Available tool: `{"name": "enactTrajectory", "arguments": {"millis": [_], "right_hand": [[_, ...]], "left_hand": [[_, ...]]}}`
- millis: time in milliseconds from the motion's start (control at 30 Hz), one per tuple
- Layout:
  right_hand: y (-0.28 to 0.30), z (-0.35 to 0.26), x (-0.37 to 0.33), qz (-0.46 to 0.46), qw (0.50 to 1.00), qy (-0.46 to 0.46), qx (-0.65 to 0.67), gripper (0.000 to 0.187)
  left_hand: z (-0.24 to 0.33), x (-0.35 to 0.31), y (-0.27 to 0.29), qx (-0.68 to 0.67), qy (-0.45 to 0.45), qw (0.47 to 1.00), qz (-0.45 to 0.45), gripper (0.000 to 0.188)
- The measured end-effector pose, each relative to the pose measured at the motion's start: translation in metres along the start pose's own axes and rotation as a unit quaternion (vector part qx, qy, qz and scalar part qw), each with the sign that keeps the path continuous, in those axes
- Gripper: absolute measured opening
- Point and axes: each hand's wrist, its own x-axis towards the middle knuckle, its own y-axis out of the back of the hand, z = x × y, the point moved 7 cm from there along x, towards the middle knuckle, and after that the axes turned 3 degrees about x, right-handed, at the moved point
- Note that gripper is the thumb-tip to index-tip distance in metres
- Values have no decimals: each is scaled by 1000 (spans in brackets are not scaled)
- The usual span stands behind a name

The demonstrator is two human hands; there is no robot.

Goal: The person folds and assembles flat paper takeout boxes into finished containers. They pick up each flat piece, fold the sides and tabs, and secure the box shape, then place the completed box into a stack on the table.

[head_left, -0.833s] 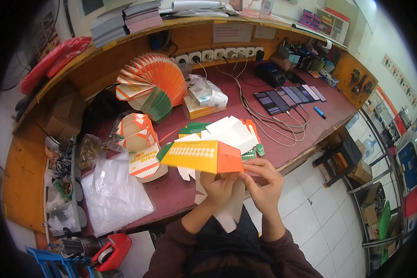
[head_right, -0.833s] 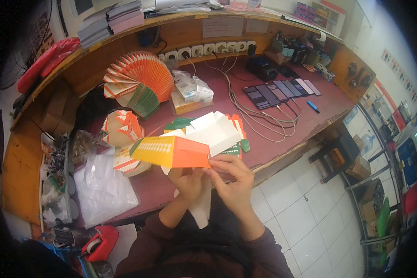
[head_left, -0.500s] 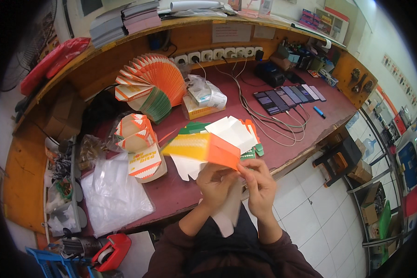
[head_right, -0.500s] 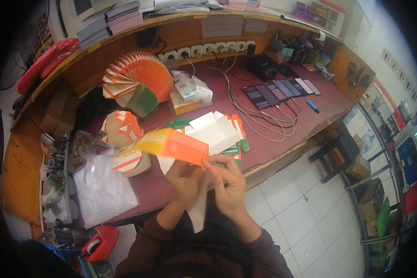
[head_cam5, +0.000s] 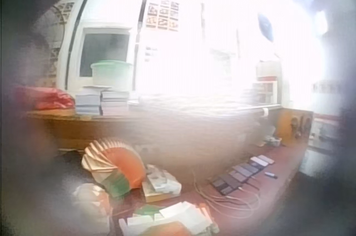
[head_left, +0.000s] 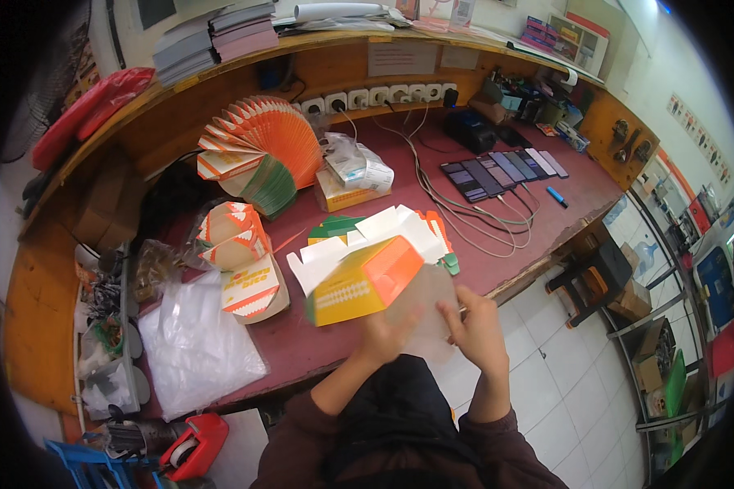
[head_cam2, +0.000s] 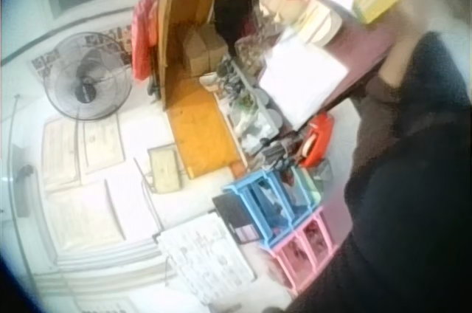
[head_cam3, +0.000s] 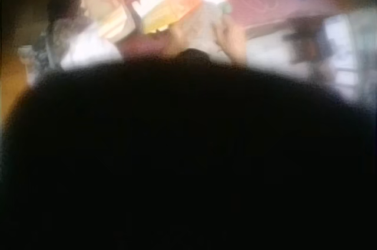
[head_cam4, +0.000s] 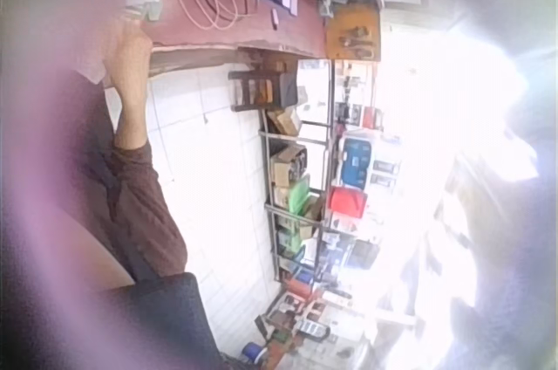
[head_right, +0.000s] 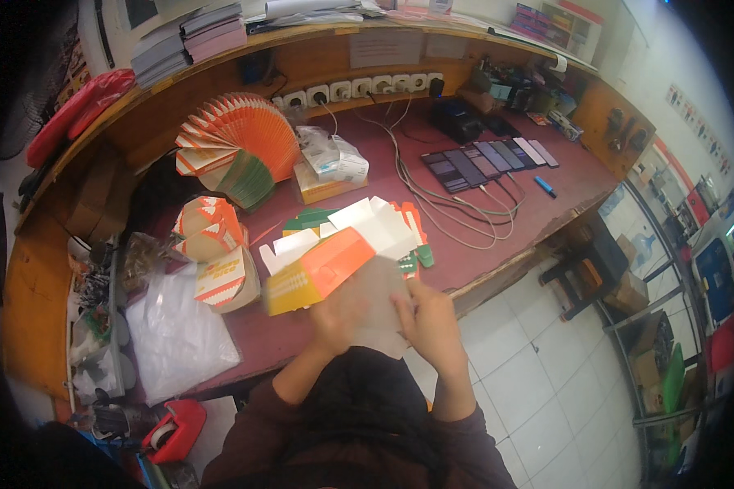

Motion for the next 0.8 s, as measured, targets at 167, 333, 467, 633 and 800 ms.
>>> {"name": "enactTrajectory", "arguments": {"millis": [167,333,467,633,800], "right_hand": [[11,-1,7,109,992,-1,61,11],[20,-16,2,144,980,86,105,7],[15,-32,-8,116,975,186,27,15],[18,-19,-4,128,976,118,134,17],[19,-32,-8,101,977,159,97,19]], "left_hand": [[21,-21,-29,186,-100,963,-168,19],[-26,-15,-8,-22,130,991,-7,14],[-69,-31,-1,-276,239,925,106,9],[-75,-32,5,-392,254,878,106,11],[-26,-10,12,-233,189,953,-44,14]]}}
